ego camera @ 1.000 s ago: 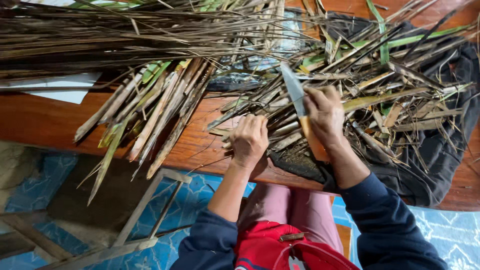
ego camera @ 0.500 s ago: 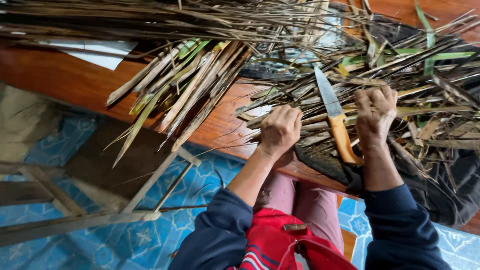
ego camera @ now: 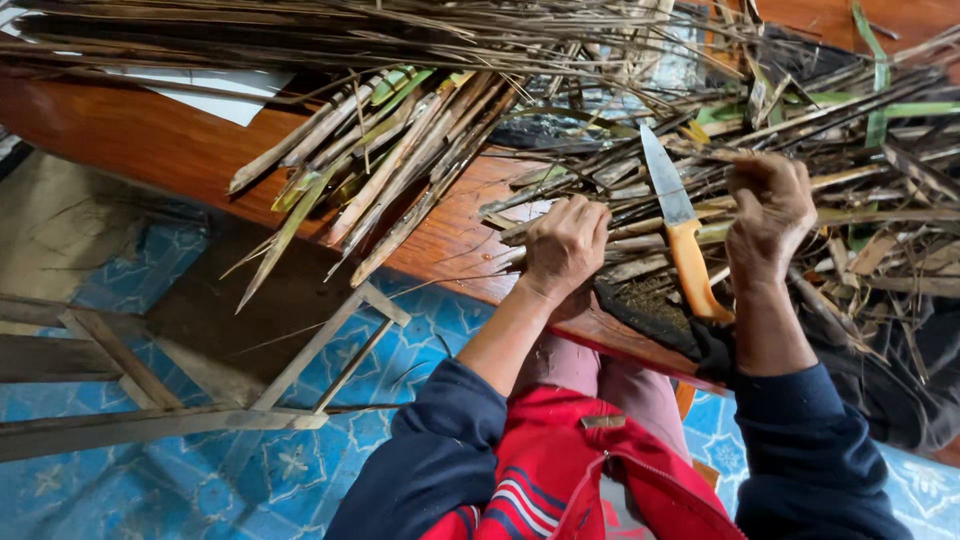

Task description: The person strips leaves and fibrous material from long stems using a knife on a wooden table.

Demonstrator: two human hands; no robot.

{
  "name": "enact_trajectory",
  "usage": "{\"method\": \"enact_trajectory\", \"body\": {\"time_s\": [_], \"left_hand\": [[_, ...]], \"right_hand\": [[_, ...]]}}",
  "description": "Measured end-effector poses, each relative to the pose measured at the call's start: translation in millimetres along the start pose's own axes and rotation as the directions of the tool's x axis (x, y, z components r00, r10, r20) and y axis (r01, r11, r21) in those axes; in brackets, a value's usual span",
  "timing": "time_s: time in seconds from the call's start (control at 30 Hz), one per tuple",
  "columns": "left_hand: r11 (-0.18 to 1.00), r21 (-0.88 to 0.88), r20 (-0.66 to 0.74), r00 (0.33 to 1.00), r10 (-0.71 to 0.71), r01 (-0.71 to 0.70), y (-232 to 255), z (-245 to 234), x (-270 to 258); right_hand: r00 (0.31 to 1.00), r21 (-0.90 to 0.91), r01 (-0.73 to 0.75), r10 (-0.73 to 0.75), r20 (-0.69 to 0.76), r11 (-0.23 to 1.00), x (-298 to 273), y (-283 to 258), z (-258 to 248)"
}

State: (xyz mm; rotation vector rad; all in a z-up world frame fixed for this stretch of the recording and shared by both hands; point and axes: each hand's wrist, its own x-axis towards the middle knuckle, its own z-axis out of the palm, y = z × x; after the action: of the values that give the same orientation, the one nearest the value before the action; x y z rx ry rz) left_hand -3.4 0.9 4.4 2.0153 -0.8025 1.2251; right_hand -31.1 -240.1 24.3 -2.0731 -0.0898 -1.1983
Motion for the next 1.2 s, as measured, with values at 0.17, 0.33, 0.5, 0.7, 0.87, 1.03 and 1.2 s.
{"method": "enact_trajectory", "body": {"time_s": [0.17, 0.33, 0.5, 0.7, 0.87, 1.03, 1.2], "left_hand": [[1.000, -0.027, 0.003, 1.000, 0.015, -0.015, -2.0, -1.6, 1.0], [0.996, 0.074, -0.054, 0.997, 0.062, -0.058, -12.5, 11.3, -5.9], [0.992, 0.118, -0.021, 0.999, 0.046, -0.043, -11.3, 4.0, -2.1], [0.988, 0.132, -0.021, 0.996, 0.081, -0.078, -10.6, 2.7, -3.7], [0.978, 0.108, -0.060, 0.981, 0.183, -0.176, -1.2, 7.8, -5.7], [0.955, 0.064, -0.110, 0.950, 0.294, -0.288, 2.8, -15.9, 2.9], [0.932, 0.037, -0.059, 0.930, 0.363, -0.362, 11.4, -88.8, 22.2]], "right_hand": [[0.999, 0.034, 0.043, -0.043, 0.001, 0.998, 2.1, -15.9, 0.0], [0.998, -0.009, 0.062, -0.062, -0.001, 0.998, -6.4, 7.9, 2.5], [0.978, -0.036, 0.211, -0.210, 0.013, 0.977, -8.1, 19.9, 7.7], [0.850, -0.149, 0.526, -0.512, 0.126, 0.837, -3.3, -47.8, 1.1], [0.708, -0.140, 0.696, -0.639, 0.301, 0.704, -16.7, -56.3, 18.4], [0.736, -0.148, 0.662, -0.601, 0.311, 0.735, -6.8, -41.3, -10.8], [0.903, -0.319, 0.426, -0.379, 0.202, 0.846, -12.5, -69.4, -108.5]]}}
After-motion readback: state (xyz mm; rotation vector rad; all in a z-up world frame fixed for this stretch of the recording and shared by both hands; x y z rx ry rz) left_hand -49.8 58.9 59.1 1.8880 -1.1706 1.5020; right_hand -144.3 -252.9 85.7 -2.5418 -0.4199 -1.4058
